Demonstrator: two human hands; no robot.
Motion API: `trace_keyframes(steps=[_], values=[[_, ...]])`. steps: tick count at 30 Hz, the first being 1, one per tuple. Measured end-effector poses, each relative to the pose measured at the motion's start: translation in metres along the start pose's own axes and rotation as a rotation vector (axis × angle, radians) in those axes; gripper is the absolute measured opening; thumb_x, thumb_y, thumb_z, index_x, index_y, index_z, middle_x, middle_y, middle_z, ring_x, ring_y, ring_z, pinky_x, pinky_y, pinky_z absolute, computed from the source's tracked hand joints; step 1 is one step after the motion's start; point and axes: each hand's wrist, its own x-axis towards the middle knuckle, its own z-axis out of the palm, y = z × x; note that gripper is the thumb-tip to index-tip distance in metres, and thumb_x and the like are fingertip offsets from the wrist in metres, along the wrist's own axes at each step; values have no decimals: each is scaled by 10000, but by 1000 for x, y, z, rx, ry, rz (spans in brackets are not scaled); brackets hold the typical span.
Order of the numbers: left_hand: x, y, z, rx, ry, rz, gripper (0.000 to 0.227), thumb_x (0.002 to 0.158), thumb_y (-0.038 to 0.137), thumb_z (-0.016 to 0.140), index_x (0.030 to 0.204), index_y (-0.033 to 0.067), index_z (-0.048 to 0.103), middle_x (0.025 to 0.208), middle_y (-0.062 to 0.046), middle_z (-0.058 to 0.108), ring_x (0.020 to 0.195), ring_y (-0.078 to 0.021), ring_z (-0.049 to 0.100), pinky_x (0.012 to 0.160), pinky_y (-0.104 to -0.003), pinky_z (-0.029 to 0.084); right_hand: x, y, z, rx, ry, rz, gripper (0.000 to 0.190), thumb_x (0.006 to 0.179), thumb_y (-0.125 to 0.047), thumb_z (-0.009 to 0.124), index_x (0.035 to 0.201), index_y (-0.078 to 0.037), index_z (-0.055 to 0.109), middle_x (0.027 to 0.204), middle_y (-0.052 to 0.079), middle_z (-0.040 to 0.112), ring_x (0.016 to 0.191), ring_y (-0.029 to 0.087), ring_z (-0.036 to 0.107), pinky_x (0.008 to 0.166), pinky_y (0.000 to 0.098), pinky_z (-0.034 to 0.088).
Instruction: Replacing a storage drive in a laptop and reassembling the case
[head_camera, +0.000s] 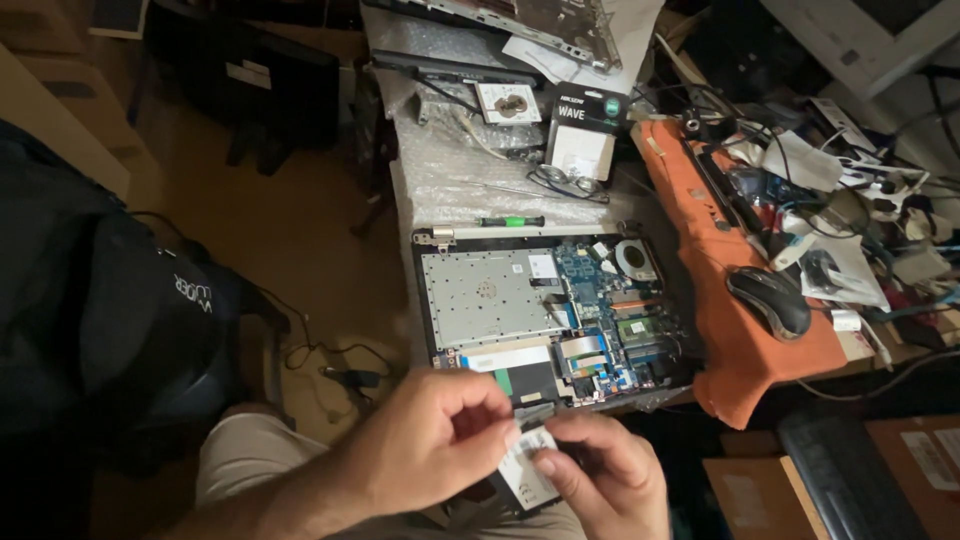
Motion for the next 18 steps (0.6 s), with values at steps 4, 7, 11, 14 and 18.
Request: trace_keyframes(steps=[4,7,11,14,18], values=[[-16,-8,-4,15,-66,-83,184,888,266,722,778,118,709,663,47,655,584,-69,530,517,-268,426,5,4,-4,-67,-218,-191,218,878,-93,783,1079,-62,703,1012,104,792,927,217,780,837,304,633],[-24,-17,-7,9,-64,-83,205,904,255,715,759,113,683,640,50,614,585,-72,518,519,-277,425,6,14,0,-50,-259,-186,197,894,-109,774,1071,-61,702,1048,143,790,954,245,784,859,320,629],[-28,-29,-9,-3,-36,-96,200,911,254,706,770,113,689,639,60,636,577,-60,528,508,-272,429,9,19,3,-32,-282,-103,230,888,-121,786,1101,-69,715,1038,101,790,947,211,776,865,309,614],[-30,-38,-10,87,18,-16,199,896,227,707,735,122,655,613,43,634,544,-94,546,498,-292,444,13,20,10,5,-317,-56,238,891,-119,786,1107,-52,713,1033,120,786,923,204,776,830,294,611],[-28,-50,-13,93,108,-62,172,849,199,701,712,107,654,610,25,662,532,-96,559,474,-299,449,21,21,16,81,-294,161,393,867,-96,805,1201,-16,616,1095,141,766,942,195,753,814,304,611]])
